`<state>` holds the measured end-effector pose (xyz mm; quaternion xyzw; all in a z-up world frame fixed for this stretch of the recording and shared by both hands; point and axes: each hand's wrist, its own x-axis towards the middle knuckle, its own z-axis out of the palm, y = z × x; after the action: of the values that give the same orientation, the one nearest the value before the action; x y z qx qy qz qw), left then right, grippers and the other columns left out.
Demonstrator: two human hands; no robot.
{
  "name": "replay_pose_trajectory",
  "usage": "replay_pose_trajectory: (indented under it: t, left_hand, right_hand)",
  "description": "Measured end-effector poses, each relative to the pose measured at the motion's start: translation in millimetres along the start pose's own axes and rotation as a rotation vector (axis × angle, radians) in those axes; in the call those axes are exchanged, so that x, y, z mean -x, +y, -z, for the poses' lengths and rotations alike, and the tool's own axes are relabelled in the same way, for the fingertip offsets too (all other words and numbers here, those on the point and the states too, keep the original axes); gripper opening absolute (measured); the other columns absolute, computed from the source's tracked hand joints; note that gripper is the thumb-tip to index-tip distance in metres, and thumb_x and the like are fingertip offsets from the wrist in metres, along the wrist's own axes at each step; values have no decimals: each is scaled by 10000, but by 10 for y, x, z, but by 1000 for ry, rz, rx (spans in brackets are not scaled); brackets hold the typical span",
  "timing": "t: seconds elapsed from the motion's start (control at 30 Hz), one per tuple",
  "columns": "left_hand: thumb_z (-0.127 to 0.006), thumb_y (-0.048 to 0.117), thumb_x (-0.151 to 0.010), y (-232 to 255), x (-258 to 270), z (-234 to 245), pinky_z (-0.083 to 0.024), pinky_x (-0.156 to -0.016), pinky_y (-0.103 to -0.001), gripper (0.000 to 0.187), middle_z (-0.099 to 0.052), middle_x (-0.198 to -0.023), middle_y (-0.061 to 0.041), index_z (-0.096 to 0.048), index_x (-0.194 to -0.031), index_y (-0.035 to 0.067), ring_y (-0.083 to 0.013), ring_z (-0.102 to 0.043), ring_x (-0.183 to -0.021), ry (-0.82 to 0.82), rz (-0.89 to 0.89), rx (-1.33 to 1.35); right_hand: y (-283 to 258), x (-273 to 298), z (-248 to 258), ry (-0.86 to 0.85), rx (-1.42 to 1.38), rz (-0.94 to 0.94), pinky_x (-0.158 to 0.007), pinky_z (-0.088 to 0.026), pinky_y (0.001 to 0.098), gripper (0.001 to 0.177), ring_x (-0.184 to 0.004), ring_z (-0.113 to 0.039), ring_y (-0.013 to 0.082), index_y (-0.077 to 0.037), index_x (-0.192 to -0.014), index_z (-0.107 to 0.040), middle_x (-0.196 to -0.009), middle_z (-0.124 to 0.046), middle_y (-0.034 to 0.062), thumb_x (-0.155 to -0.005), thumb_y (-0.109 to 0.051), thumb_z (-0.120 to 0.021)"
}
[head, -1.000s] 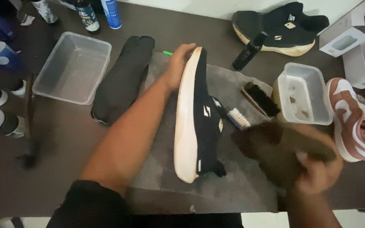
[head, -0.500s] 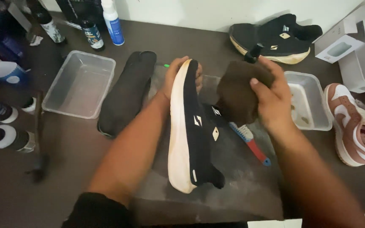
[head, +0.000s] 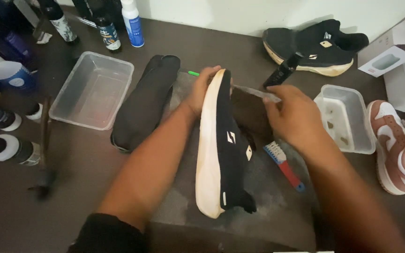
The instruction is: The person wipes the sole of a black and white sneaker with a brown cloth, then sprays a cleaning solution onto the sole. They use a blue and red brush to scrub the sole repeatedly, focusing on the midsole area.
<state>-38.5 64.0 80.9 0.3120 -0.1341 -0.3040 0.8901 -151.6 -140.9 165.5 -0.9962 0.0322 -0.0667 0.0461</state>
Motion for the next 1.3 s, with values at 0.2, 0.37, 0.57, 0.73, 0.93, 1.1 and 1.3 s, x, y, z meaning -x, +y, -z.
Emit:
replay_pose_trajectory:
  t: [0.2,0.37,0.57,0.73,0.93,1.1,1.3]
  left_hand:
    - [-620,467,-902,-250,-311,428,-550,-792,-336,357,-750,-866,-99,-750,-927,135,-203,-710,-800,158,69,-84]
    - [-629,457,-846,-222,-296,341,-503,-773,-363,412,-661,-865,-89,-729,-1009,92,-200,-628,-764,263,42,-132]
    - [-603,413,-887,-147,-216,148,-503,-626,-304,343,-681,-730,-66,-722,-886,92,-184,-647,-631,187,106,-92]
    - [-582,426,-932,-153,-205,173,-500,-664,-302,338,-673,-752,-46,-713,-909,116,-163,-644,-671,162,105,-129]
    - [-594,439,-923,-173,-220,162,-509,-599,-307,353,-665,-698,-70,-713,-900,108,-180,-645,-605,186,173,-120]
    - [-523,383,-983,-408,-408,561,-509,-879,-314,364,-723,-997,-77,-714,-1130,110,-154,-668,-916,187,48,-335]
    - [-487,164,-1013,-527,-446,941,-325,-1180,-453,496,-478,-1536,-162,-441,-1504,115,-298,-466,-1414,-55,-294,-1133]
  right_hand:
    - [-74,624,291,210,-110,189,-727,-563,504,313,-922,-724,406,-156,-1206,-768,-952,-737,120,-1007,-386,-695]
    - [189,1038,216,63,-58,106,-669,-531,346,299,-773,-739,140,-201,-1104,-763,-975,-782,-53,-928,-418,-657]
    - [490,1178,-74,267,17,262,-581,-489,357,225,-753,-695,169,-219,-1068,-744,-930,-757,-38,-881,-340,-778]
    - [582,1198,-207,29,-24,116,-635,-537,416,260,-803,-728,197,-288,-1086,-687,-949,-752,-84,-896,-464,-666]
    - [672,1203,-254,-61,-37,31,-746,-578,431,377,-980,-754,208,-348,-1176,-691,-1099,-771,-100,-848,-532,-683]
    - [680,1195,-253,-242,75,-64,-722,-598,492,562,-895,-778,303,-412,-1291,-591,-1144,-762,-72,-789,-647,-681]
    - [780,1242,-399,-135,22,65,-609,-605,429,601,-796,-776,199,-342,-1309,-618,-1047,-756,-66,-779,-602,-731]
